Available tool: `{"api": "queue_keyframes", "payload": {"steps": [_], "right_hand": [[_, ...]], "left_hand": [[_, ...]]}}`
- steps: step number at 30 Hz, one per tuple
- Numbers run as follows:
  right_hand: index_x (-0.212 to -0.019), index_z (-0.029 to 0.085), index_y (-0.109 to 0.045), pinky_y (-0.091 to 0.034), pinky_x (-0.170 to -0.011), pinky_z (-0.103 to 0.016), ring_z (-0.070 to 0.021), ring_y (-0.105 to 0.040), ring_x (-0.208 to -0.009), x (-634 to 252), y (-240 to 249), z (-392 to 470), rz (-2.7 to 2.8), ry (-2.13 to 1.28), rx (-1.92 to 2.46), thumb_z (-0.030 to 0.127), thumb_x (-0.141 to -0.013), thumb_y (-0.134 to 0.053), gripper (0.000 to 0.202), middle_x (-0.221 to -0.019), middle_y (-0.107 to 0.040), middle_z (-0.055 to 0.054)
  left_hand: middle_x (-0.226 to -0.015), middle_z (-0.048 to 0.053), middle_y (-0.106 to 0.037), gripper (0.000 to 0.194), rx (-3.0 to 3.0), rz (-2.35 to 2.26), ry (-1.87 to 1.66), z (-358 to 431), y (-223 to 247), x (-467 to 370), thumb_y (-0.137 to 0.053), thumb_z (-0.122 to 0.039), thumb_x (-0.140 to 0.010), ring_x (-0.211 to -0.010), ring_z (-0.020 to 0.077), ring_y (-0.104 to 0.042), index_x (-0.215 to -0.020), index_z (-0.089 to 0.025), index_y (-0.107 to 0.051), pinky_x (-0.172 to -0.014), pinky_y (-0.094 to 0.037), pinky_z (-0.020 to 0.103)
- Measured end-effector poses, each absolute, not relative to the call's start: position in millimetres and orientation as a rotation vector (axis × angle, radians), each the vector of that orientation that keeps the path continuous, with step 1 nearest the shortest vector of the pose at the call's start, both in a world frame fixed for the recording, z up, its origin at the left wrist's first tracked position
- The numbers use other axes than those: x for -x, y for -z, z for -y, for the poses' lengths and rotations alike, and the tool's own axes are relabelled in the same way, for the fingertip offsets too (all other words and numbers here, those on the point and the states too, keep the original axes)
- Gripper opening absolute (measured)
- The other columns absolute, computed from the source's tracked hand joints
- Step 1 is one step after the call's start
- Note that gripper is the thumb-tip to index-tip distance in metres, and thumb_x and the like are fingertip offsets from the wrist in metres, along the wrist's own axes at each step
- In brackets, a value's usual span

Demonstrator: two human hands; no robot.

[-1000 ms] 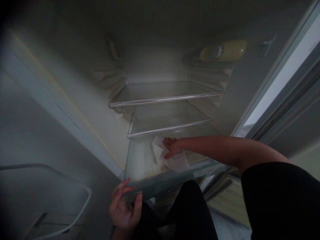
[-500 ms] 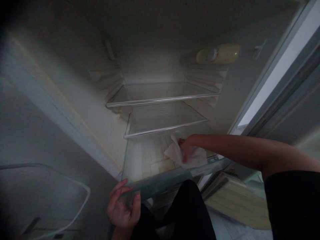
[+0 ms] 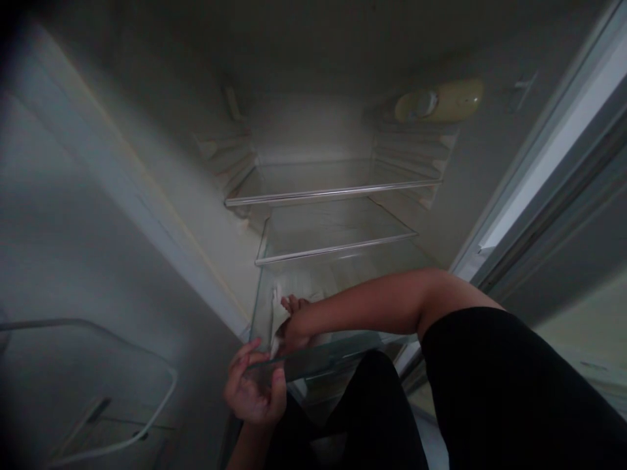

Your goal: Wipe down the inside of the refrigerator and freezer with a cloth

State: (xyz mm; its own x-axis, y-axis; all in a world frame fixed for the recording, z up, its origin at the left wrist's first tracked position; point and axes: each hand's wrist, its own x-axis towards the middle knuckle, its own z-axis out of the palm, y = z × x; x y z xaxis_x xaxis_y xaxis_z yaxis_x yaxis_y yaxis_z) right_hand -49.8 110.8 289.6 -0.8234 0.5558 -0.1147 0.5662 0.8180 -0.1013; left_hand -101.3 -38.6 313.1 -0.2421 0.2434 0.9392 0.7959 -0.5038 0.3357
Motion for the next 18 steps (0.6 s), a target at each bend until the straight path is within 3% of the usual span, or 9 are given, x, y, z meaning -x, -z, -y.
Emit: {"api": "queue_keyframes", "payload": {"steps": [2, 4, 8, 11, 15, 18], "right_hand": [[-0.164, 0.034, -0.032, -0.032, -0.126, -0.051, -0.0347, -0.029, -0.156, 44.2, -281.6, -108.7, -2.825, 0.297, -1.001, 0.048, -0.097, -0.055, 0.073, -0.173, -0.016, -0.001], [-0.167, 0.037, -0.022, -0.027, -0.128, -0.05, -0.0334, -0.022, -0.159, 30.8, -288.1, -116.2, -2.81, 0.365, -0.762, 0.05, -0.097, -0.053, 0.078, -0.173, -0.01, 0.003], [-0.168, 0.029, -0.022, -0.012, -0.13, -0.055, -0.0377, 0.002, -0.161, -12.4, -328.3, -151.3, -2.663, 0.383, -0.09, 0.043, -0.084, -0.072, 0.099, -0.174, 0.005, -0.007], [-0.169, 0.022, -0.012, -0.008, -0.128, -0.059, -0.0407, 0.011, -0.159, -58.8, -352.9, -184.7, -2.577, 0.384, -0.206, 0.041, -0.073, -0.082, 0.121, -0.173, 0.012, -0.015], [-0.168, 0.009, -0.011, -0.015, -0.126, -0.061, -0.0452, 0.004, -0.159, -134.9, -365.0, -226.8, -2.545, 0.365, -0.507, 0.04, -0.061, -0.091, 0.137, -0.17, 0.008, -0.029], [-0.166, 0.003, -0.014, -0.021, -0.125, -0.061, -0.047, -0.01, -0.158, -189.6, -369.4, -250.6, -2.466, 0.255, -0.735, 0.037, -0.053, -0.093, 0.142, -0.169, -0.002, -0.034]], "left_hand": [[-0.104, 0.008, -0.062, 0.076, 1.602, 1.243, 1.782, 38.2, -313.3, 101.3, -0.066, -0.007, -0.08, -0.102, 0.0231, -0.065, -0.15, -0.022, -0.04, -0.072, -0.061, 0.034], [-0.1, 0.006, -0.061, 0.076, 1.602, 1.244, 1.768, 37.8, -311.9, 102.7, -0.067, -0.007, -0.079, -0.103, 0.0247, -0.066, -0.149, -0.021, -0.041, -0.073, -0.061, 0.036], [-0.099, 0.005, -0.062, 0.075, 1.62, 1.249, 1.77, 38.5, -306.4, 106.6, -0.069, -0.008, -0.079, -0.102, 0.0255, -0.066, -0.148, -0.021, -0.042, -0.078, -0.06, 0.04], [-0.102, 0.005, -0.064, 0.076, 1.634, 1.246, 1.773, 40.2, -305.0, 107.6, -0.07, -0.007, -0.079, -0.102, 0.0252, -0.067, -0.148, -0.023, -0.043, -0.083, -0.058, 0.043], [-0.104, 0.006, -0.065, 0.078, 1.641, 1.247, 1.796, 41.6, -304.8, 109.0, -0.071, -0.005, -0.078, -0.1, 0.0249, -0.068, -0.149, -0.023, -0.044, -0.081, -0.058, 0.041], [-0.095, 0.002, -0.065, 0.081, 1.657, 1.249, 1.761, 42.6, -301.9, 111.6, -0.072, -0.006, -0.077, -0.103, 0.0264, -0.069, -0.15, -0.025, -0.042, -0.085, -0.059, 0.045]]}}
